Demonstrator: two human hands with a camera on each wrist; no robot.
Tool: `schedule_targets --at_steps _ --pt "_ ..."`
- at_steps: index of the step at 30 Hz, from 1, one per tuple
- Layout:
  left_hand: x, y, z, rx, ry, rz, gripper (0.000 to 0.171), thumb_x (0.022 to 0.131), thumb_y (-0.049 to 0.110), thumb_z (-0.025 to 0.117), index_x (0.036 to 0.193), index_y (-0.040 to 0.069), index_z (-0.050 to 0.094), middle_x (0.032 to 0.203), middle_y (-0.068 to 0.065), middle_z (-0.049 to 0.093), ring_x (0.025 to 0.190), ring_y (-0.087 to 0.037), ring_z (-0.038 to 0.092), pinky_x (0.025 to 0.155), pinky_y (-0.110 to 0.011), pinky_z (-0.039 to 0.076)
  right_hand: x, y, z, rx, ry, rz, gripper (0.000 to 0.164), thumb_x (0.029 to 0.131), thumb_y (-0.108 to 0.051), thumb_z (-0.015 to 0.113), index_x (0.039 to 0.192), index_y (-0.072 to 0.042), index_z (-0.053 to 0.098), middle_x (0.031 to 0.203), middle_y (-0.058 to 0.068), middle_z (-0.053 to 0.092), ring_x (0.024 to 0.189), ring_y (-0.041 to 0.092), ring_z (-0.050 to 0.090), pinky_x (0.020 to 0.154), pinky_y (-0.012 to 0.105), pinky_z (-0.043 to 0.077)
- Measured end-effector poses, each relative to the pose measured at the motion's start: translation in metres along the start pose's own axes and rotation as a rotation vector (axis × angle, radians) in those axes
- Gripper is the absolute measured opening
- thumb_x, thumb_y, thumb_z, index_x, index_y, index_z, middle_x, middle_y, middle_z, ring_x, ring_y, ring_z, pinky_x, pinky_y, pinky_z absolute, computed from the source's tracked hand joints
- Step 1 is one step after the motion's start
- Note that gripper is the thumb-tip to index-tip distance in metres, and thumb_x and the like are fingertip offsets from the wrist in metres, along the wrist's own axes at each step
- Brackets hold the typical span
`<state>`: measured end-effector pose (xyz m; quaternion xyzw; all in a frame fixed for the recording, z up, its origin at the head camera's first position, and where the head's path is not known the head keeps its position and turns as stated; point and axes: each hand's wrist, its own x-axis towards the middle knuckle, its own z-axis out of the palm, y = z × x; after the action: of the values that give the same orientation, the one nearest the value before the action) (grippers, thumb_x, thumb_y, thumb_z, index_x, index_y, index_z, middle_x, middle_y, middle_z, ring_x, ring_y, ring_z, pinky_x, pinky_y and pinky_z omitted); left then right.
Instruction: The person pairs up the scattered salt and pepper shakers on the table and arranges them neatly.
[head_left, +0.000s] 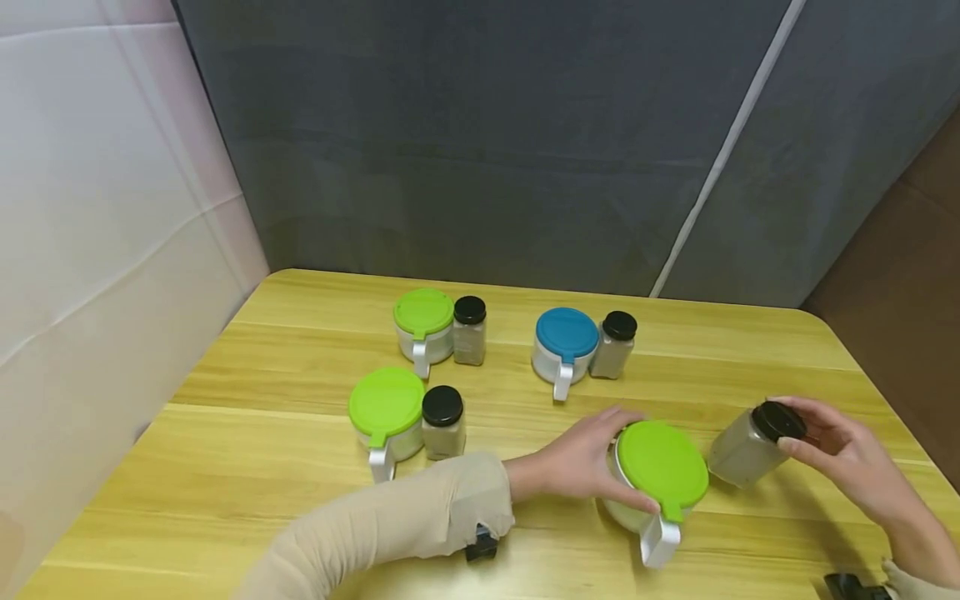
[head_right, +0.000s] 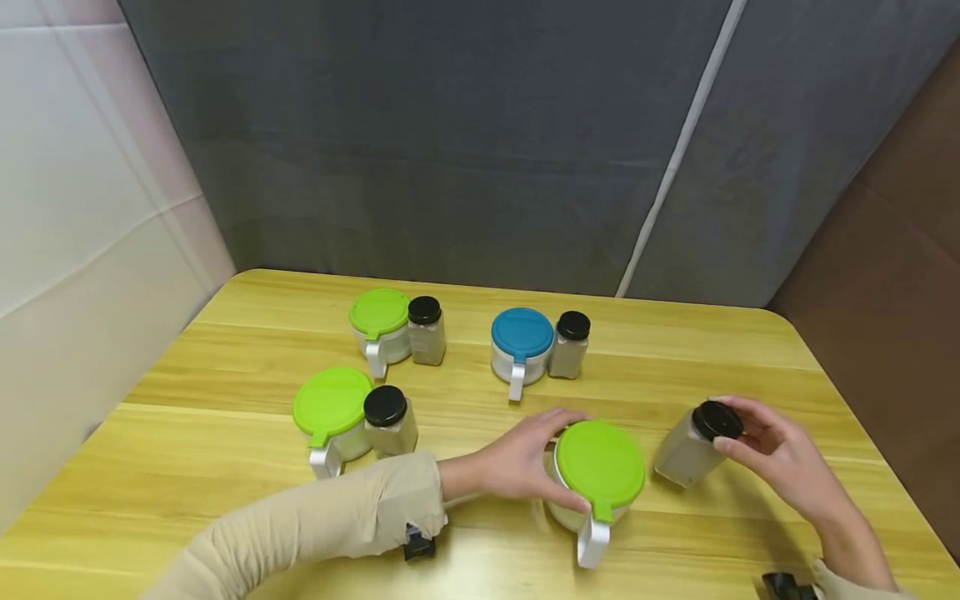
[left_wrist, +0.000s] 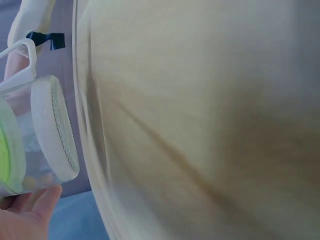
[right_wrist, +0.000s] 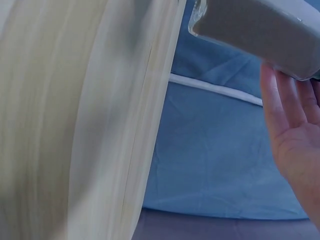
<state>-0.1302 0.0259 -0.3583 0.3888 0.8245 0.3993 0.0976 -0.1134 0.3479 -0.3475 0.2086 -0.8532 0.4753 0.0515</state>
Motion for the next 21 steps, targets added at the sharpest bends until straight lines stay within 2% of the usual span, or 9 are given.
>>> schedule_targets --at_steps 4,7,12,17,21 --pt "-0.011 0.000 -0.002 0.017 -0.019 0.009 0.089 0.062 0.046 0.076 0.133 0.011 0.035 0.120 0.006 0.043 0.107 -0.003 0.040 0.089 -0.021 0.033 0.001 -0.009 0.007 0.151 -0.058 -0.043 0.047 0.079 0.021 0.047 0.123 0.006 0.043 0.113 -0.004 0.054 0.094 0.006 0.055 0.072 0.015 0.045" --pt "-0.018 -0.002 -0.004 0.015 -0.025 0.021 0.088 0.062 0.045 0.076 0.132 0.010 0.035 0.121 0.006 0.043 0.109 -0.004 0.040 0.090 -0.023 0.033 0.002 -0.012 0.011 0.218 -0.096 -0.074 0.047 0.078 0.024 0.046 0.122 0.007 0.042 0.114 0.000 0.053 0.095 0.008 0.055 0.073 0.016 0.045" --pt "-0.029 -0.006 -0.011 -0.020 -0.028 0.026 0.086 0.063 0.042 0.077 0.132 0.009 0.036 0.120 0.006 0.044 0.107 -0.004 0.041 0.088 -0.021 0.035 0.004 -0.015 0.017 0.223 -0.136 -0.105 0.048 0.077 0.024 0.047 0.122 0.007 0.042 0.113 0.002 0.054 0.094 0.010 0.056 0.071 0.018 0.047" --pt "-0.038 -0.010 -0.021 -0.056 -0.021 0.030 0.086 0.062 0.039 0.078 0.131 0.009 0.036 0.119 0.005 0.044 0.106 -0.004 0.042 0.086 -0.019 0.036 0.007 -0.020 0.026 0.289 -0.201 -0.142 0.048 0.077 0.024 0.046 0.123 0.009 0.040 0.115 0.003 0.054 0.095 0.012 0.056 0.069 0.021 0.047" --pt "-0.046 -0.014 -0.027 -0.081 -0.021 0.033 0.086 0.063 0.035 0.079 0.132 0.008 0.035 0.121 0.003 0.044 0.108 -0.005 0.041 0.087 -0.020 0.036 0.008 -0.024 0.036 0.264 -0.205 -0.158 0.047 0.076 0.022 0.050 0.121 0.010 0.042 0.115 0.003 0.054 0.093 0.013 0.056 0.069 0.021 0.047"
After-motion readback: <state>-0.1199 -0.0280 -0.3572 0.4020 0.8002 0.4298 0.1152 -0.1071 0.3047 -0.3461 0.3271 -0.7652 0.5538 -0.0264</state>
